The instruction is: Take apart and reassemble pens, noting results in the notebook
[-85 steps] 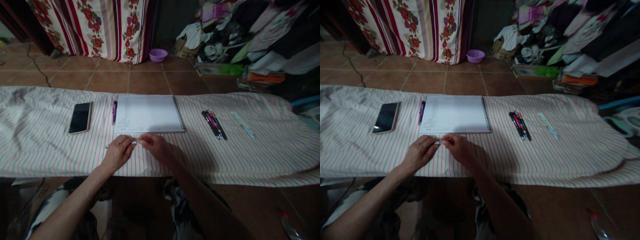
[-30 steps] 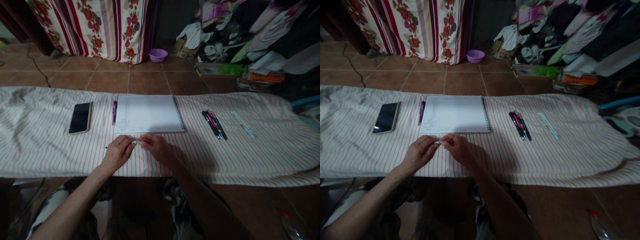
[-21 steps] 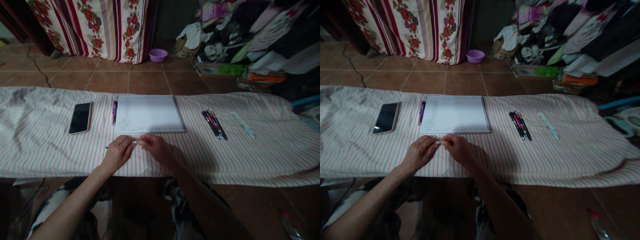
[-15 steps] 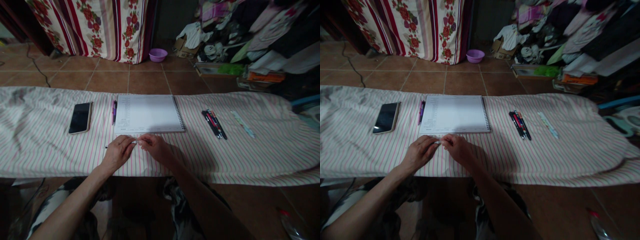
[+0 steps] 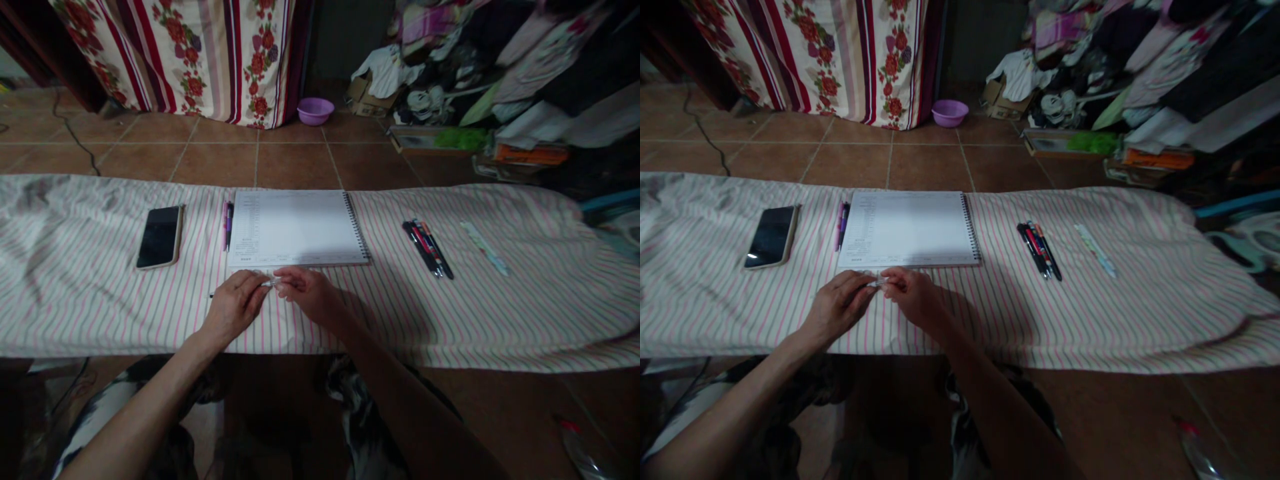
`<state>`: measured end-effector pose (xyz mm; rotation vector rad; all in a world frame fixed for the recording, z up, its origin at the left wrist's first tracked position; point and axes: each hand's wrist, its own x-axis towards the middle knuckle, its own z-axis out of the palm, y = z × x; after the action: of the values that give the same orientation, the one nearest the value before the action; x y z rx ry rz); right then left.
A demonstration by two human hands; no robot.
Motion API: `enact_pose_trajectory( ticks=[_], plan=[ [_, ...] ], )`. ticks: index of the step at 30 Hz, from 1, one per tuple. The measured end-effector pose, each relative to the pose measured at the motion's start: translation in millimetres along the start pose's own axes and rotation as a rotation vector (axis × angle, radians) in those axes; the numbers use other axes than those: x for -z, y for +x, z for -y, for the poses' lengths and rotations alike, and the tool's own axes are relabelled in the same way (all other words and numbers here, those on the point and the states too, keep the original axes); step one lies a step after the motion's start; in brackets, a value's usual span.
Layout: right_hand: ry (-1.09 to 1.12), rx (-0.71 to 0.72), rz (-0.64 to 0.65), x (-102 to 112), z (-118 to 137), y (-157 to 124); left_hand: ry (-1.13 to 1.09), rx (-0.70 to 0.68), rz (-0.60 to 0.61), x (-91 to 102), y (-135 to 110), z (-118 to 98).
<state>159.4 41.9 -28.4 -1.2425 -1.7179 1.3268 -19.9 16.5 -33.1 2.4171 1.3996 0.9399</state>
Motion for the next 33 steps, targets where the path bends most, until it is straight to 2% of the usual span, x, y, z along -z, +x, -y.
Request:
enact_pose_trajectory(
  ticks=[11,21,33],
  plan=[
    [-0.027,0.049,-0.041,-4.3,0.3,-0.7,-0.025,0.011,0.002,1.5,0.8,-0.9],
    [-0.037,0.016,-0.037,-4.9,-0.8,-0.8,0.013,0.014,0.004,1.9,1.1,1.6],
    [-0.089,0.021,-0.067,-4.4,-5.3,-0.2,0.159,0.051,0.007,17.0,-3.3,7.3]
  ],
)
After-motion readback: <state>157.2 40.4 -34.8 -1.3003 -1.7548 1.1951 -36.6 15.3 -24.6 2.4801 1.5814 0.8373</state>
